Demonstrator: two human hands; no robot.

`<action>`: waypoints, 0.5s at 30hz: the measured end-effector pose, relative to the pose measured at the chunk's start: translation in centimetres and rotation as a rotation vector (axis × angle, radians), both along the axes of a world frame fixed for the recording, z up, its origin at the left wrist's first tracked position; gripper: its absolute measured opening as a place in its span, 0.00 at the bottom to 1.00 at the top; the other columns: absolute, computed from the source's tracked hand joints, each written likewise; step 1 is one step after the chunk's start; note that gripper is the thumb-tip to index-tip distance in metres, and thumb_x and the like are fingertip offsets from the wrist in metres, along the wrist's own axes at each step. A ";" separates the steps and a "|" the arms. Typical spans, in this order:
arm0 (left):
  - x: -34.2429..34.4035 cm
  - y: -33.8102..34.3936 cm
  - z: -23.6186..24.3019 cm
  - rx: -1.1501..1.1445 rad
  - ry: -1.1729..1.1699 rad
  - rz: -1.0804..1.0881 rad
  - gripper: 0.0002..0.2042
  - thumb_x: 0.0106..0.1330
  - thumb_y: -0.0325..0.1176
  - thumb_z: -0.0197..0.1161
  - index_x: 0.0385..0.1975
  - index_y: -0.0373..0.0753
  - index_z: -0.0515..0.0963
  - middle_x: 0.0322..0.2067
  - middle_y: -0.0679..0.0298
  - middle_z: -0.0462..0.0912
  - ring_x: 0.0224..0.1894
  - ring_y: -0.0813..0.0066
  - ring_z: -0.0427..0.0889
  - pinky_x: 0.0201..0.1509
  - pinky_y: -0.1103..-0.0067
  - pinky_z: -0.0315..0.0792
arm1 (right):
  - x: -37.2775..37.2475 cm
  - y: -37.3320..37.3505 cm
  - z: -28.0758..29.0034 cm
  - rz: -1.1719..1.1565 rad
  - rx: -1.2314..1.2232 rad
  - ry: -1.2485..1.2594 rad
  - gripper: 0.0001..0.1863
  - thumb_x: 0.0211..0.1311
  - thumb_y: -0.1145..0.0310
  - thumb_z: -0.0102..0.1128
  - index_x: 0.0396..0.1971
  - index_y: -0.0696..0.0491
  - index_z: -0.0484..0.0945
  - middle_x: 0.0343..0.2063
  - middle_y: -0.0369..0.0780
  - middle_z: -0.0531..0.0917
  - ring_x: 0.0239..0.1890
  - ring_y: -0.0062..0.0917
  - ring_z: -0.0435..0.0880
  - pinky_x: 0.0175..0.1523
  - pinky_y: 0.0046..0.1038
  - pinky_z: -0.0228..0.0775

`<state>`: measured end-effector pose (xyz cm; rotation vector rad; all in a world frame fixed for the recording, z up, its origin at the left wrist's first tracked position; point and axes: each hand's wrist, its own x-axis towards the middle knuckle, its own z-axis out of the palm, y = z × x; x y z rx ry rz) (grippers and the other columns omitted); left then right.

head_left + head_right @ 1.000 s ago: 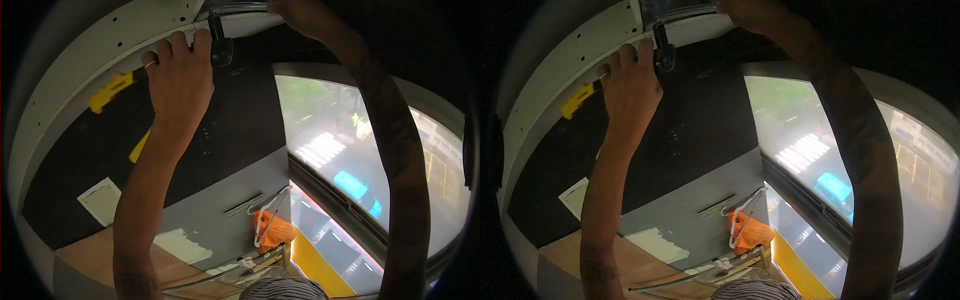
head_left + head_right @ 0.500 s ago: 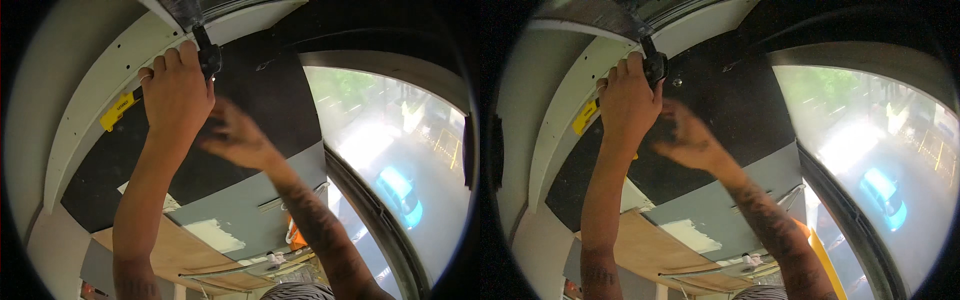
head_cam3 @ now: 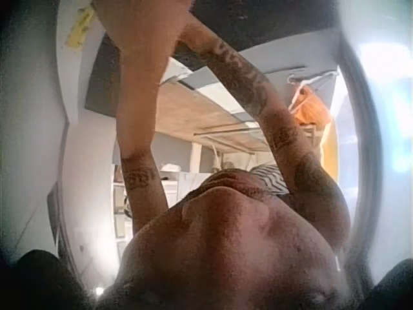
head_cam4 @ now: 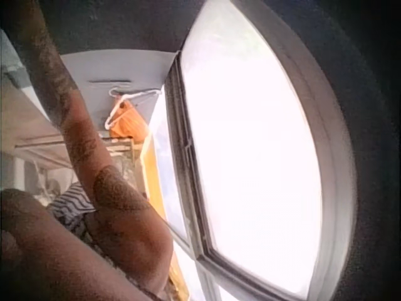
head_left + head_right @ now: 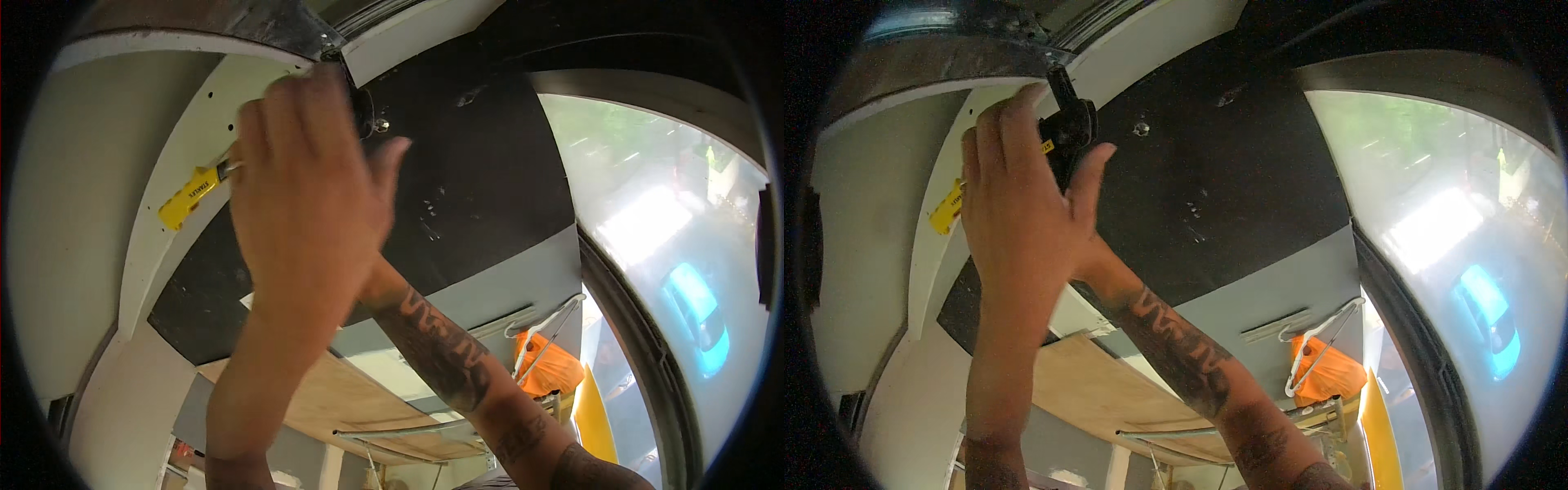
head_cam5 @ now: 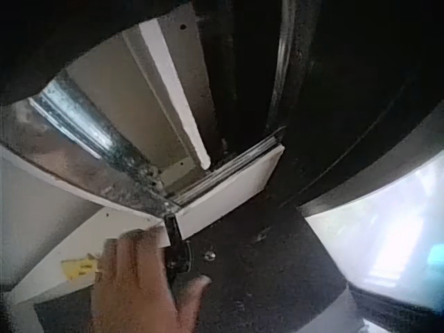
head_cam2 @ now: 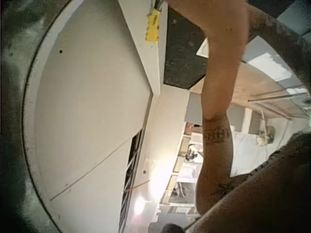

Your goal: The person cuts and fits a metal track into a ceiling frame using a utility knife, secures it in place with a power drill, and fastens the metal framing using a hand riveter.

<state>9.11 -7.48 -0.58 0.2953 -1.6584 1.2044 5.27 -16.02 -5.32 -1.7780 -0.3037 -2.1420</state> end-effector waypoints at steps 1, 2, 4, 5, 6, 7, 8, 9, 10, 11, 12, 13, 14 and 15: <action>-0.8 1.7 -0.3 -0.077 -0.091 -0.069 0.29 0.62 0.48 0.60 0.54 0.32 0.63 0.48 0.51 0.69 0.50 0.55 0.72 0.49 0.65 0.74 | -0.5 0.8 0.1 -0.007 -0.011 -0.022 0.28 0.60 0.67 0.62 0.59 0.56 0.64 0.54 0.40 0.71 0.56 0.26 0.70 0.59 0.31 0.64; -1.7 3.1 -0.5 -0.154 -0.183 -0.140 0.27 0.63 0.45 0.59 0.54 0.33 0.64 0.48 0.51 0.69 0.50 0.55 0.73 0.48 0.67 0.75 | -1.2 1.5 0.2 -0.017 -0.022 -0.044 0.28 0.60 0.66 0.62 0.59 0.56 0.64 0.54 0.40 0.72 0.56 0.26 0.70 0.59 0.31 0.65; -4.0 4.1 -0.4 -0.134 -0.107 -0.149 0.23 0.64 0.40 0.57 0.53 0.33 0.65 0.48 0.50 0.69 0.48 0.54 0.76 0.45 0.67 0.76 | -1.7 1.1 -0.1 -0.012 -0.024 -0.080 0.28 0.60 0.66 0.62 0.58 0.56 0.64 0.52 0.40 0.73 0.54 0.26 0.71 0.58 0.31 0.65; -4.4 3.6 0.5 -0.126 -0.073 -0.134 0.21 0.65 0.38 0.57 0.53 0.33 0.65 0.48 0.49 0.70 0.47 0.54 0.77 0.44 0.67 0.77 | -0.9 0.5 -0.1 0.016 -0.023 -0.097 0.28 0.60 0.66 0.62 0.58 0.56 0.64 0.52 0.40 0.73 0.54 0.25 0.72 0.58 0.31 0.66; -4.7 3.1 1.4 -0.119 -0.039 -0.117 0.19 0.65 0.36 0.56 0.52 0.33 0.66 0.48 0.49 0.70 0.46 0.53 0.78 0.43 0.67 0.78 | -0.1 -0.1 -0.1 0.042 -0.021 -0.112 0.28 0.60 0.66 0.62 0.58 0.56 0.64 0.51 0.39 0.73 0.53 0.25 0.72 0.58 0.31 0.66; -5.2 2.7 2.9 -0.043 -0.053 -0.055 0.17 0.65 0.33 0.54 0.51 0.32 0.66 0.45 0.48 0.72 0.43 0.52 0.80 0.43 0.65 0.78 | -0.4 -0.4 -0.3 0.021 -0.003 -0.127 0.27 0.60 0.66 0.62 0.58 0.56 0.64 0.50 0.39 0.74 0.53 0.25 0.72 0.57 0.31 0.66; -5.7 2.6 3.5 -0.005 -0.062 -0.035 0.16 0.65 0.32 0.54 0.50 0.32 0.66 0.44 0.48 0.73 0.42 0.51 0.80 0.42 0.65 0.78 | -0.8 -0.6 -0.7 -0.001 0.007 -0.138 0.27 0.60 0.66 0.62 0.57 0.56 0.64 0.50 0.39 0.74 0.52 0.25 0.73 0.57 0.32 0.67; -6.2 2.6 4.0 0.028 -0.075 -0.001 0.15 0.65 0.31 0.53 0.49 0.32 0.67 0.43 0.48 0.74 0.40 0.50 0.81 0.42 0.64 0.78 | -0.7 -0.5 -0.9 -0.007 0.008 -0.147 0.27 0.60 0.66 0.62 0.57 0.56 0.64 0.49 0.39 0.75 0.51 0.25 0.73 0.57 0.32 0.67; -6.7 2.5 4.0 0.034 -0.038 -0.034 0.14 0.64 0.30 0.52 0.48 0.32 0.67 0.40 0.47 0.76 0.40 0.49 0.81 0.42 0.63 0.78 | -0.7 -0.4 -1.2 -0.013 0.010 -0.157 0.27 0.60 0.66 0.62 0.57 0.56 0.64 0.48 0.39 0.75 0.51 0.25 0.74 0.56 0.32 0.67; -7.2 2.5 4.1 0.040 -0.001 -0.068 0.14 0.64 0.29 0.52 0.47 0.32 0.68 0.37 0.46 0.78 0.39 0.49 0.81 0.42 0.62 0.78 | -0.8 -0.5 -1.3 -0.024 0.016 -0.169 0.27 0.60 0.66 0.62 0.57 0.56 0.64 0.48 0.39 0.76 0.50 0.25 0.74 0.56 0.32 0.68; -7.6 2.6 4.4 0.041 -0.006 -0.075 0.14 0.64 0.29 0.52 0.47 0.32 0.68 0.37 0.46 0.78 0.39 0.49 0.81 0.42 0.62 0.78 | -0.9 -0.5 -1.4 -0.032 0.021 -0.178 0.27 0.60 0.66 0.62 0.56 0.56 0.64 0.47 0.39 0.76 0.50 0.25 0.75 0.56 0.32 0.68; -8.0 2.5 4.9 0.092 -0.010 -0.080 0.13 0.64 0.30 0.52 0.46 0.32 0.69 0.37 0.45 0.79 0.40 0.49 0.81 0.43 0.62 0.77 | -1.1 -0.6 -1.6 -0.040 0.025 -0.186 0.26 0.60 0.65 0.62 0.56 0.56 0.64 0.46 0.39 0.77 0.49 0.25 0.75 0.55 0.32 0.68; -8.4 2.5 5.3 0.146 -0.017 -0.085 0.12 0.63 0.30 0.52 0.45 0.33 0.70 0.36 0.44 0.80 0.41 0.49 0.81 0.44 0.61 0.77 | -1.0 -0.6 -1.7 -0.048 0.021 -0.197 0.26 0.60 0.65 0.62 0.56 0.56 0.64 0.46 0.39 0.77 0.48 0.25 0.76 0.55 0.32 0.69; -8.9 2.5 5.6 0.152 -0.024 -0.094 0.12 0.63 0.30 0.52 0.45 0.33 0.70 0.36 0.44 0.80 0.41 0.49 0.81 0.44 0.61 0.77 | -1.2 -0.7 -1.8 -0.048 0.036 -0.198 0.26 0.60 0.65 0.62 0.56 0.56 0.64 0.46 0.39 0.77 0.48 0.25 0.76 0.55 0.32 0.69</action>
